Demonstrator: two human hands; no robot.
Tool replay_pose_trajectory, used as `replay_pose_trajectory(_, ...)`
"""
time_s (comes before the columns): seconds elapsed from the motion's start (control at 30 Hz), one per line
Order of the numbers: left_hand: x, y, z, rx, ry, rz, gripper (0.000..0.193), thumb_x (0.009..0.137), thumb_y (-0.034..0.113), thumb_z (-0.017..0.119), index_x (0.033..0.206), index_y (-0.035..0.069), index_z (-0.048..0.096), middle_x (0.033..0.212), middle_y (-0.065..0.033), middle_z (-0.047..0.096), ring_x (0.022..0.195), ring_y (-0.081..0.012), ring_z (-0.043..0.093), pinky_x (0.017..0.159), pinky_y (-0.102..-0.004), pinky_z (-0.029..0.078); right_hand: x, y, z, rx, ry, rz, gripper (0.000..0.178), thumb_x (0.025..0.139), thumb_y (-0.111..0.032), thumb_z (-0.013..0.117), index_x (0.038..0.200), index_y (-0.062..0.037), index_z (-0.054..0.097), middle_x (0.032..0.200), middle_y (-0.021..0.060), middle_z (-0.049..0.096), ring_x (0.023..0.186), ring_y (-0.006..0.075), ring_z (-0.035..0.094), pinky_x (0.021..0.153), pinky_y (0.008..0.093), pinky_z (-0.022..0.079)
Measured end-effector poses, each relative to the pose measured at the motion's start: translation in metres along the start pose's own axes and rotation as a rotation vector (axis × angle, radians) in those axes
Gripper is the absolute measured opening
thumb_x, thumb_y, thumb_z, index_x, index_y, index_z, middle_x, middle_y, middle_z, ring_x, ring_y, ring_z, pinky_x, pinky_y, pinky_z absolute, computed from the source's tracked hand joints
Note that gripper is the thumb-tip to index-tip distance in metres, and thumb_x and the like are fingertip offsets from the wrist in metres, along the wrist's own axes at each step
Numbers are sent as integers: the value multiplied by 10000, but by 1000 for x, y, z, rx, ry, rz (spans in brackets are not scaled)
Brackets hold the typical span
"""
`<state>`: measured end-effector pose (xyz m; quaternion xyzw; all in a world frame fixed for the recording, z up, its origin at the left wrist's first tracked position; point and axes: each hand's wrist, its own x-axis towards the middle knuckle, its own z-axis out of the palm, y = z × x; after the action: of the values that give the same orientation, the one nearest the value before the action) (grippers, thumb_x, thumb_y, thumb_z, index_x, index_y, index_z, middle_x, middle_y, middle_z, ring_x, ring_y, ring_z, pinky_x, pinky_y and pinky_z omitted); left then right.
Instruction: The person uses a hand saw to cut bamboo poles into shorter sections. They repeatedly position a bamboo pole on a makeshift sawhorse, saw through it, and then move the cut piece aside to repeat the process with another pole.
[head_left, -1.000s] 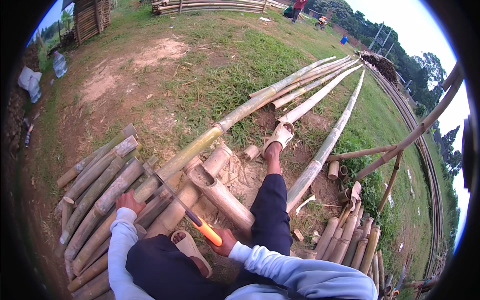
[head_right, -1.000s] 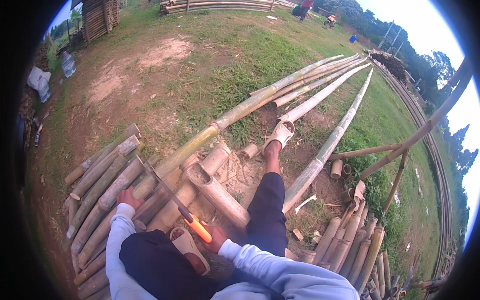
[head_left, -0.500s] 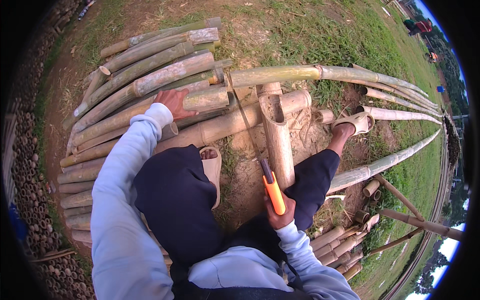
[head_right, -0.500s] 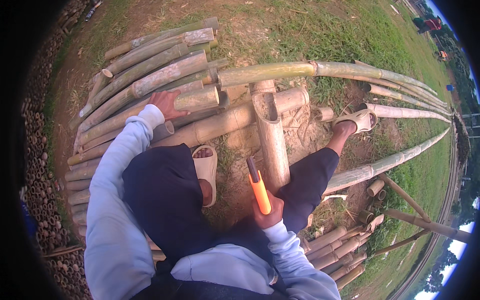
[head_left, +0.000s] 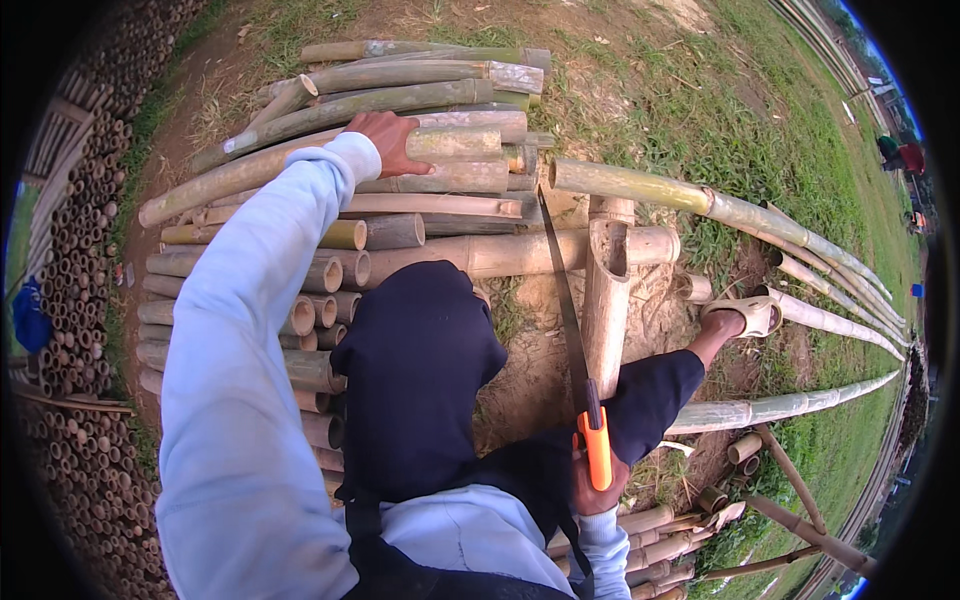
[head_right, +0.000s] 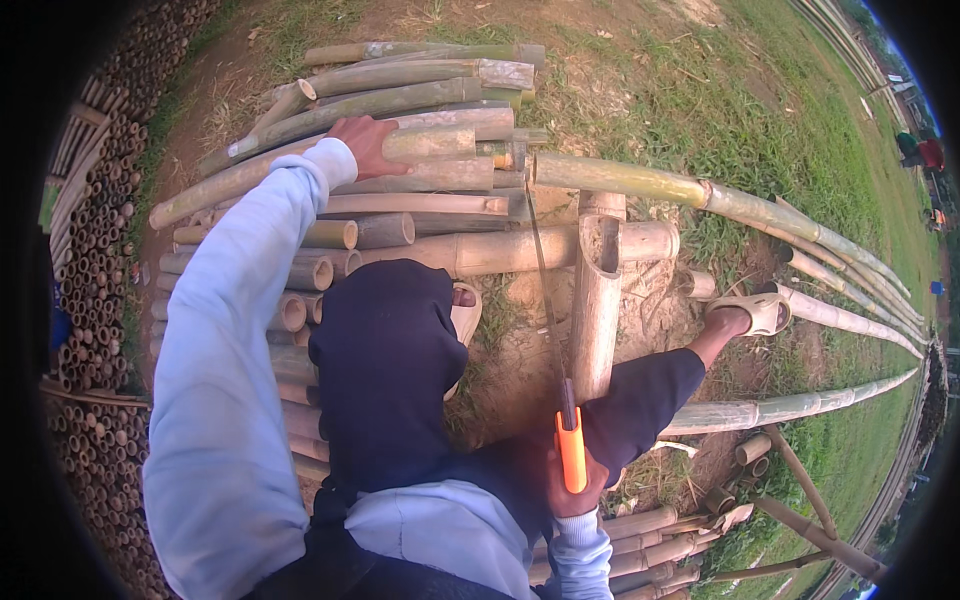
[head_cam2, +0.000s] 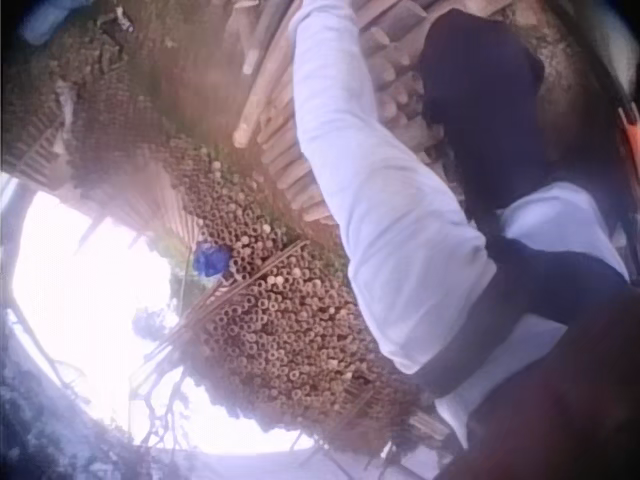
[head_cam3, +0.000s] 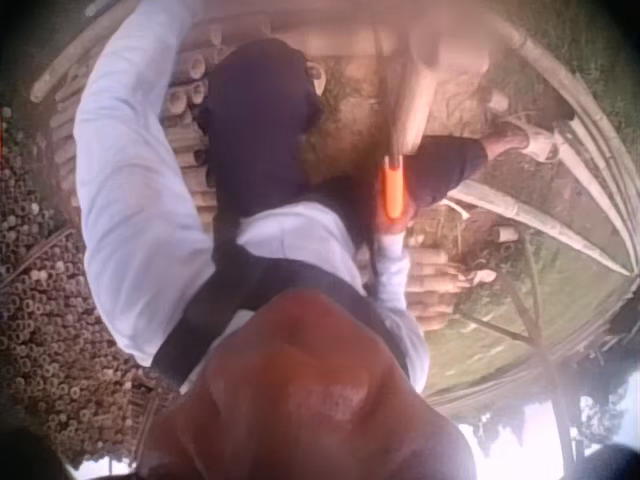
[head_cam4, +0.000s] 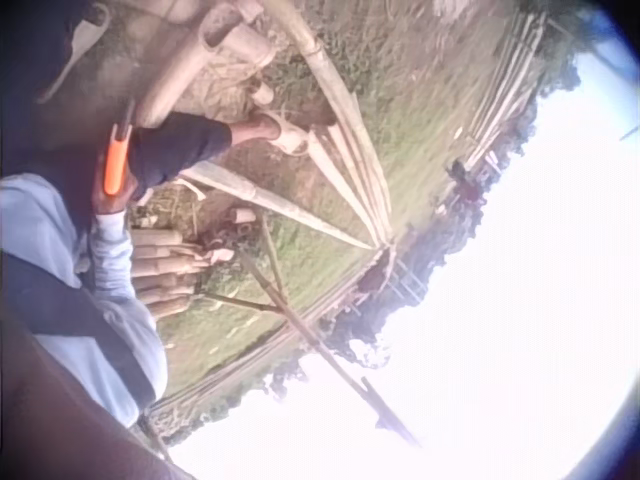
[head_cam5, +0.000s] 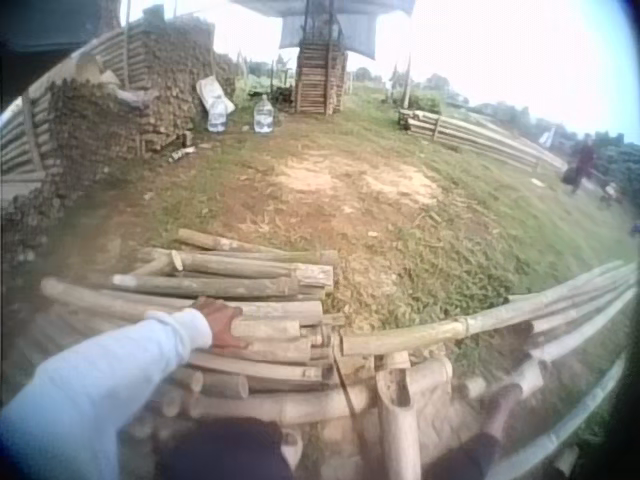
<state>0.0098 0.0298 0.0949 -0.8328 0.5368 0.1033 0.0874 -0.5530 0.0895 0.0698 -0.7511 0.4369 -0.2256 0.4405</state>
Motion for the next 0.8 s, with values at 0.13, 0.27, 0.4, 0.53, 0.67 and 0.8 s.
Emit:
replay_pose_trajectory(0.13,-39,-52,18,-4,31,-28,930,740,717,724,1376,47,613,1097,-257,728,1077,-423,686,1005,-513,501,-5,0,-4,61,-46,32,330,949,-69,636,1222,115,657,989,120,735,852,129,673,879,292,549)
replay_pose_trajectory(0.27,-99,-72,33,-29,-40,-90,954,735,753,717,1397,75,604,1095,-259,726,1057,-431,689,980,-504,521,-18,23,1,127,63,17,234,970,-126,644,1062,86,678,807,44,658,706,104,608,717,269,548)
replay_pose_trajectory(0.4,-163,-105,54,-3,-78,-108,993,722,812,695,1387,81,597,1068,-267,723,1039,-441,687,949,-513,527,-16,21,-10,92,-50,102,300,962,-97,622,1183,99,669,1006,147,733,906,177,697,819,318,556)
replay_pose_trajectory(0.53,-209,-121,65,-12,-130,-113,1011,704,849,680,1361,85,602,1075,-262,721,1046,-435,686,943,-516,525,-14,22,-13,79,-84,72,289,962,-80,623,1184,99,675,1041,165,749,932,179,712,843,320,560)
replay_pose_trajectory(0.67,-242,-143,90,-15,-121,-56,987,701,839,690,1356,107,593,1140,-216,714,1078,-416,677,941,-513,522,-14,9,-12,45,-82,52,259,963,-69,631,1151,103,678,875,113,718,749,136,660,773,285,555)
replay_pose_trajectory(0.8,-256,-153,95,-19,-63,22,908,767,793,665,1380,129,588,1182,-163,667,1181,-372,606,1022,-490,465,-19,5,-10,16,-59,76,248,963,-60,631,1130,118,674,715,50,634,599,98,557,680,261,531)
